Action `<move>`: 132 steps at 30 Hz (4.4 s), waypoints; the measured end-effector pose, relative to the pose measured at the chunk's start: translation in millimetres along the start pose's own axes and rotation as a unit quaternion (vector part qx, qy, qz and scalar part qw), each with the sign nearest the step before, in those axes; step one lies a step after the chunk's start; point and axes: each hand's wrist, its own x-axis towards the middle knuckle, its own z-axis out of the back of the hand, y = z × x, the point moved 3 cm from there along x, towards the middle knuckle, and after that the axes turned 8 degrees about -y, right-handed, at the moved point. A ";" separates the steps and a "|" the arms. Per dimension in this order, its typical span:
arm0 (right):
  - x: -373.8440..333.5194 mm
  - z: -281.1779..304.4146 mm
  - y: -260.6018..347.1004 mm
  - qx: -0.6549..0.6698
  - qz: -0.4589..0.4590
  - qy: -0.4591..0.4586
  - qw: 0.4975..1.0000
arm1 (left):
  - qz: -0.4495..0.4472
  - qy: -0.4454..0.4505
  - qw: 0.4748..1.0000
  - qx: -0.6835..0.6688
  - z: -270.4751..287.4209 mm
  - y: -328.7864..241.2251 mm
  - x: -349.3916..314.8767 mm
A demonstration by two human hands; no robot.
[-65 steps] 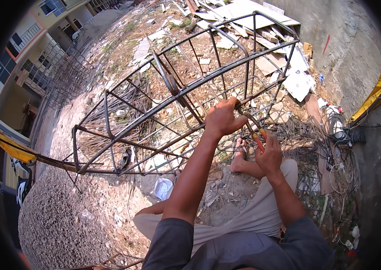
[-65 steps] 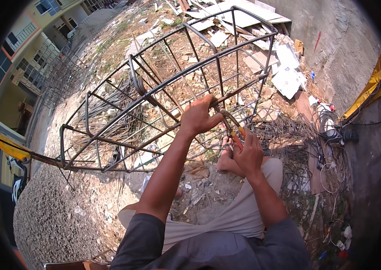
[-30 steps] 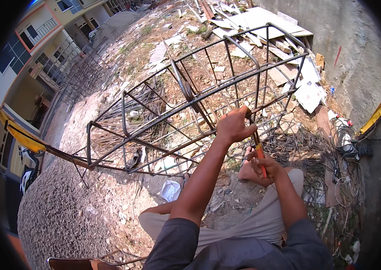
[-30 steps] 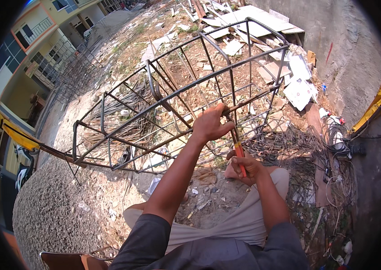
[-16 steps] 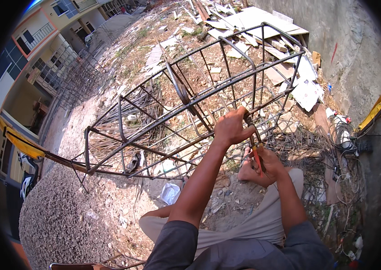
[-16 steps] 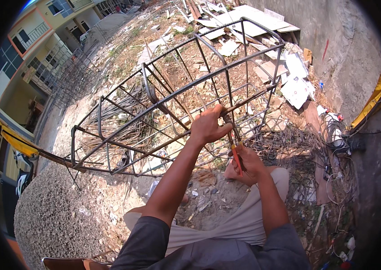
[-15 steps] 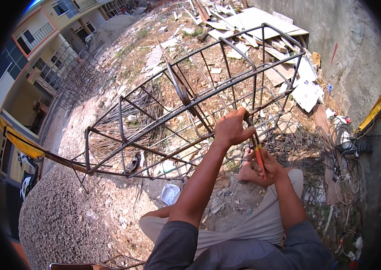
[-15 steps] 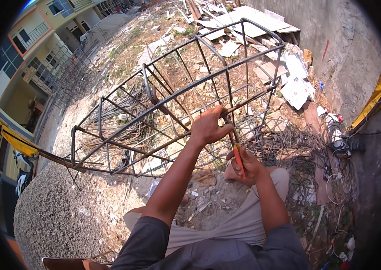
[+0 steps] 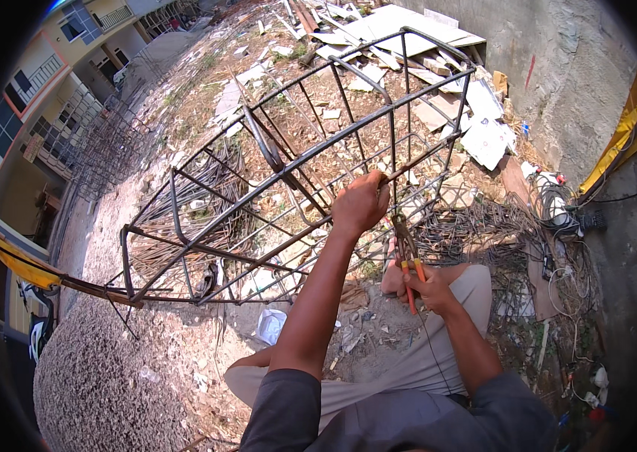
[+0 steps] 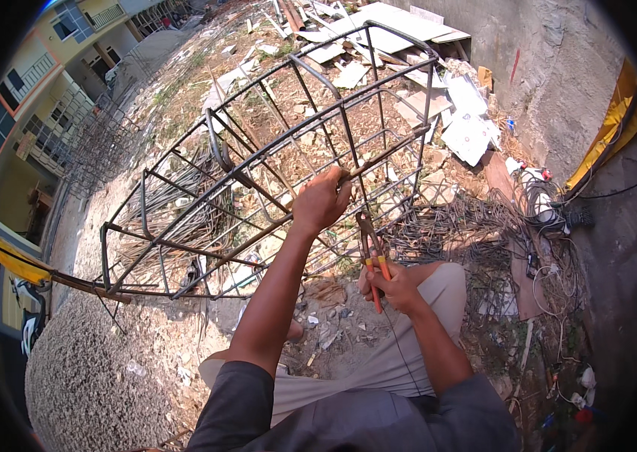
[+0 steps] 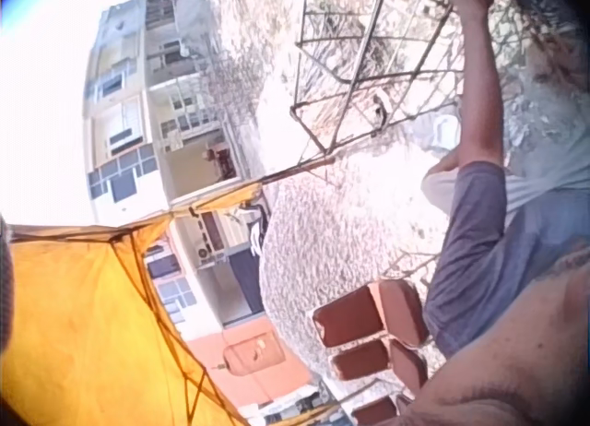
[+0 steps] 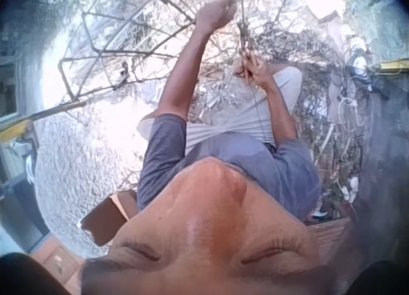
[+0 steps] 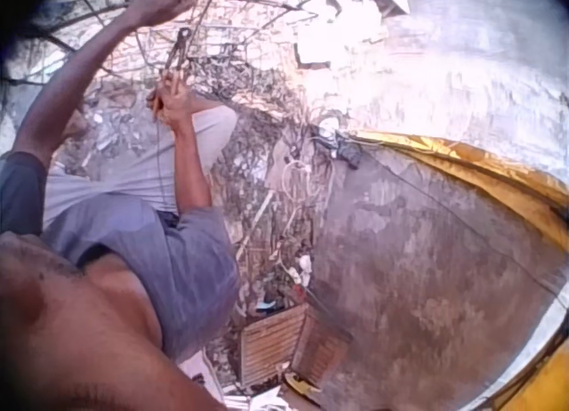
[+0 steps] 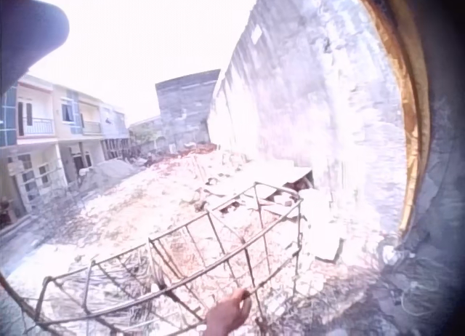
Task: The person sits on the ground and uses pliers to bend and secure metal rods into a rectangular frame structure. They repeatedly adjust the joints and bend the wire to fit the frame components together.
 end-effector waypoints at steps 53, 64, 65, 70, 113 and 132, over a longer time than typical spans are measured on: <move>-192.2 74.7 -31.2 -0.542 0.178 -0.412 0.710 | -0.166 -0.178 0.970 0.013 -40.5 -3.2 -114.1; -169.5 123.7 9.6 -0.516 0.163 -0.452 0.709 | -0.115 -0.161 0.976 0.090 4.9 14.5 -60.5; -168.1 126.8 19.9 -0.529 0.159 -0.468 0.690 | -0.122 -0.160 0.976 0.086 3.8 15.9 -54.7; -163.4 100.5 84.2 -0.507 0.197 -0.429 0.721 | -0.103 -0.147 0.981 0.069 7.0 23.3 -36.9; 16.4 -37.4 -16.1 0.037 0.172 -0.235 0.956 | -0.134 -0.200 0.963 0.119 -21.3 14.6 -110.8; 117.2 -82.3 -4.8 -0.046 0.128 -0.147 0.980 | 0.072 -0.045 0.989 -0.122 80.7 74.2 -64.8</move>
